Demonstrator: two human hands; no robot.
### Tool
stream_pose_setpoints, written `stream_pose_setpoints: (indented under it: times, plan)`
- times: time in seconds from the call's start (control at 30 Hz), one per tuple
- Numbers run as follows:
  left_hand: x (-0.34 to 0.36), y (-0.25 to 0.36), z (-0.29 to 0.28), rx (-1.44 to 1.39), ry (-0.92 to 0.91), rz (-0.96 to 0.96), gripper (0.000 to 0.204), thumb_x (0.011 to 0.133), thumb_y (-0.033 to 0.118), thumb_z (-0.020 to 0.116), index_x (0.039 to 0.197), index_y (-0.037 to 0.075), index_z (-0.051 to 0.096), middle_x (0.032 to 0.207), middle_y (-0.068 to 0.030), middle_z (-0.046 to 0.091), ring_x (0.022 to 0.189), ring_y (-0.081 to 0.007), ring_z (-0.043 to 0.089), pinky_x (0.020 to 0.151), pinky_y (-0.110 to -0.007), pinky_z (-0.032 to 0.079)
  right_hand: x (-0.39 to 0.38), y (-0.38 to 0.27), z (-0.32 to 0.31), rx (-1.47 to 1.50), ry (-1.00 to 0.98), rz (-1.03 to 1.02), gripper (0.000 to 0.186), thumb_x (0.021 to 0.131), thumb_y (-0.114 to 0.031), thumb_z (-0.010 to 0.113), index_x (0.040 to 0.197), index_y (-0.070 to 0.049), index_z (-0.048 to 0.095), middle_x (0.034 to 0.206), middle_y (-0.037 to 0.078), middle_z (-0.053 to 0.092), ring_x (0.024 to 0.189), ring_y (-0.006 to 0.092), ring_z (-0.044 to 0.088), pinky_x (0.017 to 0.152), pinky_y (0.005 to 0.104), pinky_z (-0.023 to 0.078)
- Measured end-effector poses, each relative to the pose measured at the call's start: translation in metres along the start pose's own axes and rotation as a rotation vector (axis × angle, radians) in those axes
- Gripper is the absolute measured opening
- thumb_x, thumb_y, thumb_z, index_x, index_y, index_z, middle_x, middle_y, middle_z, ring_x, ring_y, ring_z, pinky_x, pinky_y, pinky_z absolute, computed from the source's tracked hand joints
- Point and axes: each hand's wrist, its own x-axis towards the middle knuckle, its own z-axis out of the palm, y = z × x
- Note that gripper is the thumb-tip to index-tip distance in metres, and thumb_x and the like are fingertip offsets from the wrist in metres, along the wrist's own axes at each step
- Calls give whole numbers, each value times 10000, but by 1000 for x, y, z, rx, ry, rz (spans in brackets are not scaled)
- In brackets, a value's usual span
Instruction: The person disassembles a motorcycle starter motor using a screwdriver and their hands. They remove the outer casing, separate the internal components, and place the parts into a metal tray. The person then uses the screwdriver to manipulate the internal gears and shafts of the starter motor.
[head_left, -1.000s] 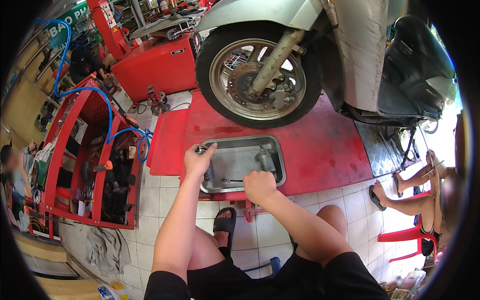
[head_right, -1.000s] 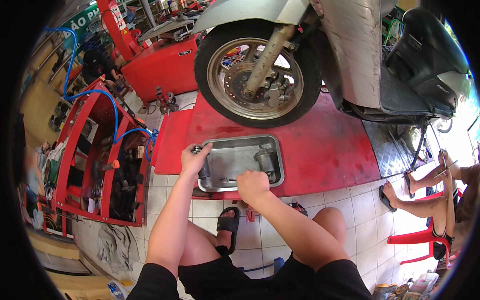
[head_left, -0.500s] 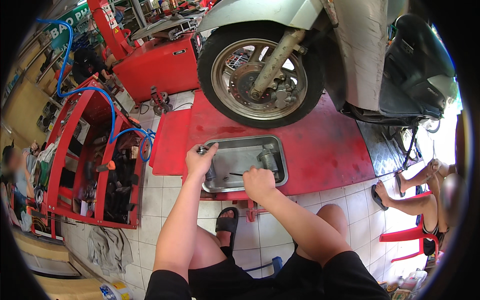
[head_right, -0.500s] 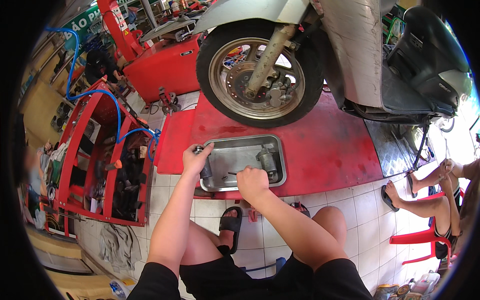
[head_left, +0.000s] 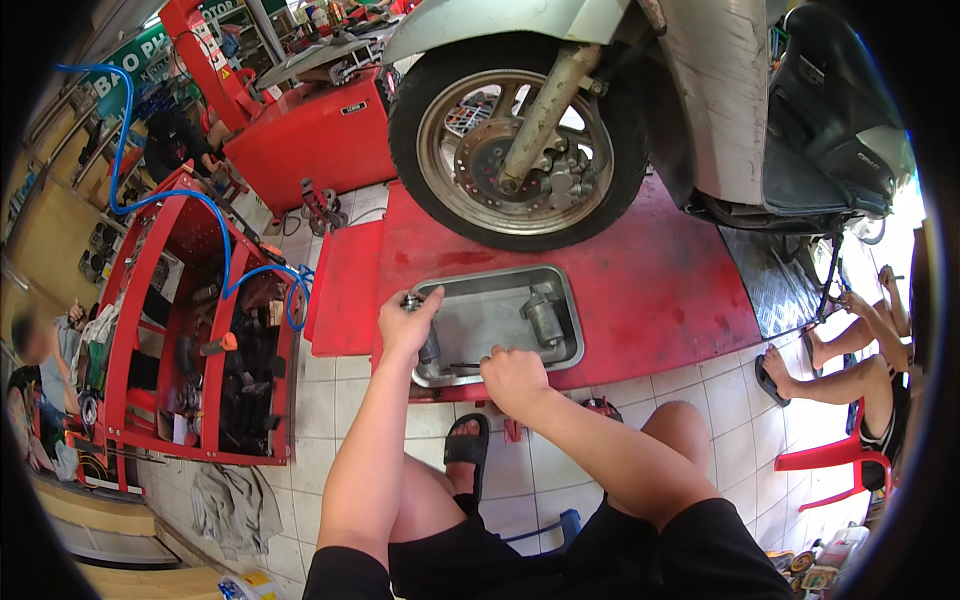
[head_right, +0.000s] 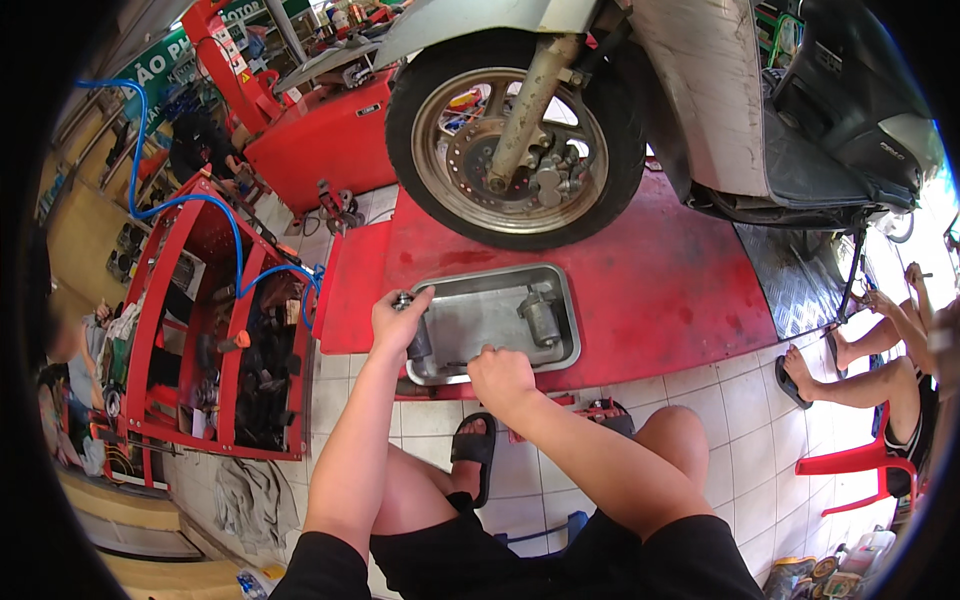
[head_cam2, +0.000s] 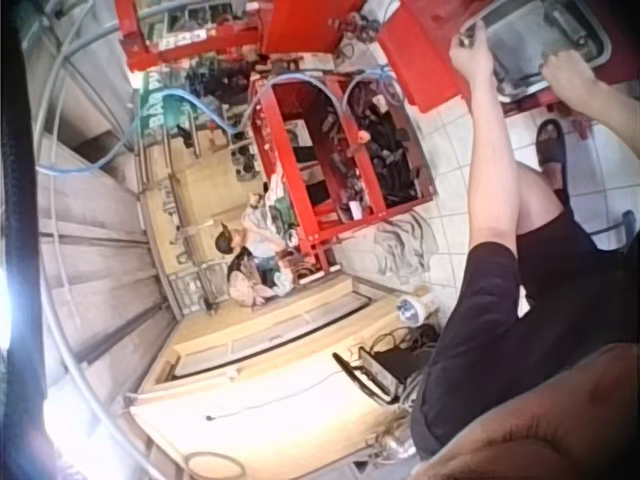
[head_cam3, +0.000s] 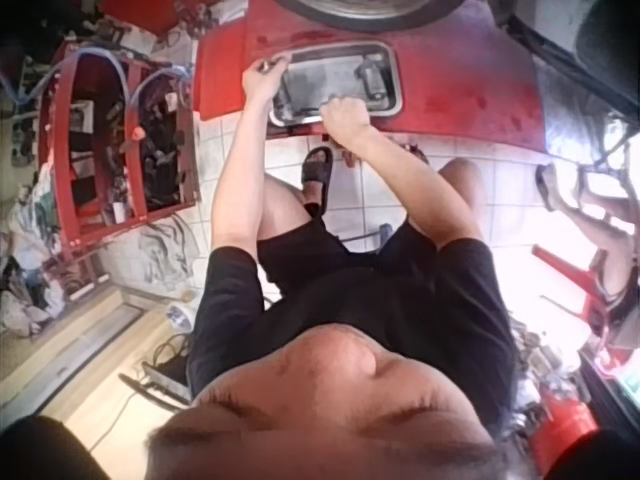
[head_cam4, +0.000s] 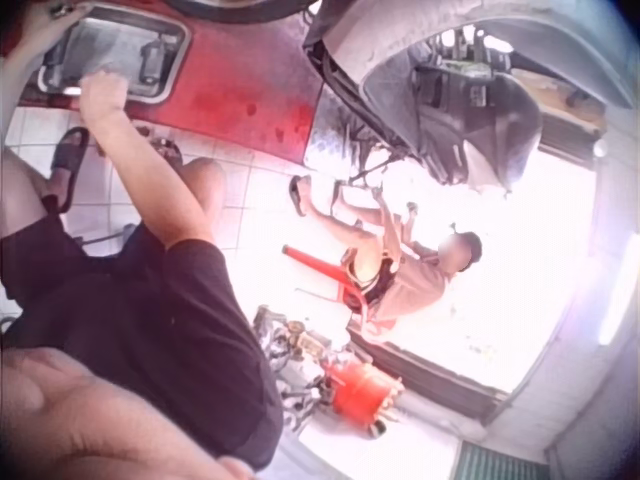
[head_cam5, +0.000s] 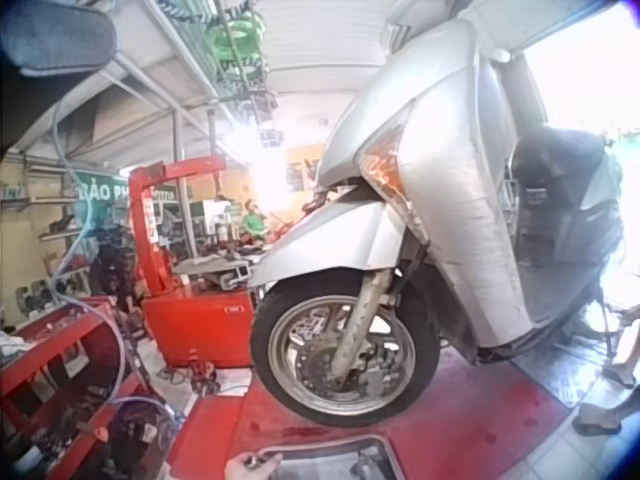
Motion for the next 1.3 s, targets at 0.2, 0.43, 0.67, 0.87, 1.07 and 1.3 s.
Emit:
stream_pose_setpoints:
  times: [0.2,0.43,0.67,0.87,1.07,1.3]
  plan:
    - [3,-2,-2,37,10,1,410,747,352,853,817,-1,657,721,-51,648,658,-131,564,622,-321,474,3,10,-11,-11,24,64,144,834,-136,632,907,-79,742,969,123,702,853,254,733,672,358,586]
    - [5,-2,-1,5,11,-25,400,749,346,853,816,1,662,731,-50,650,665,-127,565,625,-319,475,-2,15,-14,-34,-55,53,152,845,-147,624,915,-93,747,977,127,713,855,254,737,668,351,583]
    - [3,2,2,-13,8,-4,376,761,335,847,814,11,664,731,-48,652,671,-128,574,635,-313,477,-3,6,-13,-22,-49,-2,149,844,-139,632,929,-99,747,984,124,715,878,250,736,684,347,584]
    - [9,-5,2,-19,18,-27,374,765,330,844,812,11,654,732,-42,641,673,-130,566,641,-318,478,1,8,-15,15,-52,40,142,835,-141,635,918,-90,738,978,116,707,882,268,730,698,373,586]
    - [8,-3,1,-59,21,-34,366,771,319,841,818,12,648,748,-41,637,677,-128,558,637,-314,470,-4,-1,-15,67,-43,2,137,816,-133,640,901,-82,734,963,116,701,890,275,728,706,392,586]
    - [0,9,1,-269,-52,-136,337,801,287,840,853,30,628,761,-42,613,630,-133,559,574,-310,494,-1,8,-23,127,-59,-44,154,827,-135,641,932,-83,742,982,135,716,884,285,732,716,392,592]
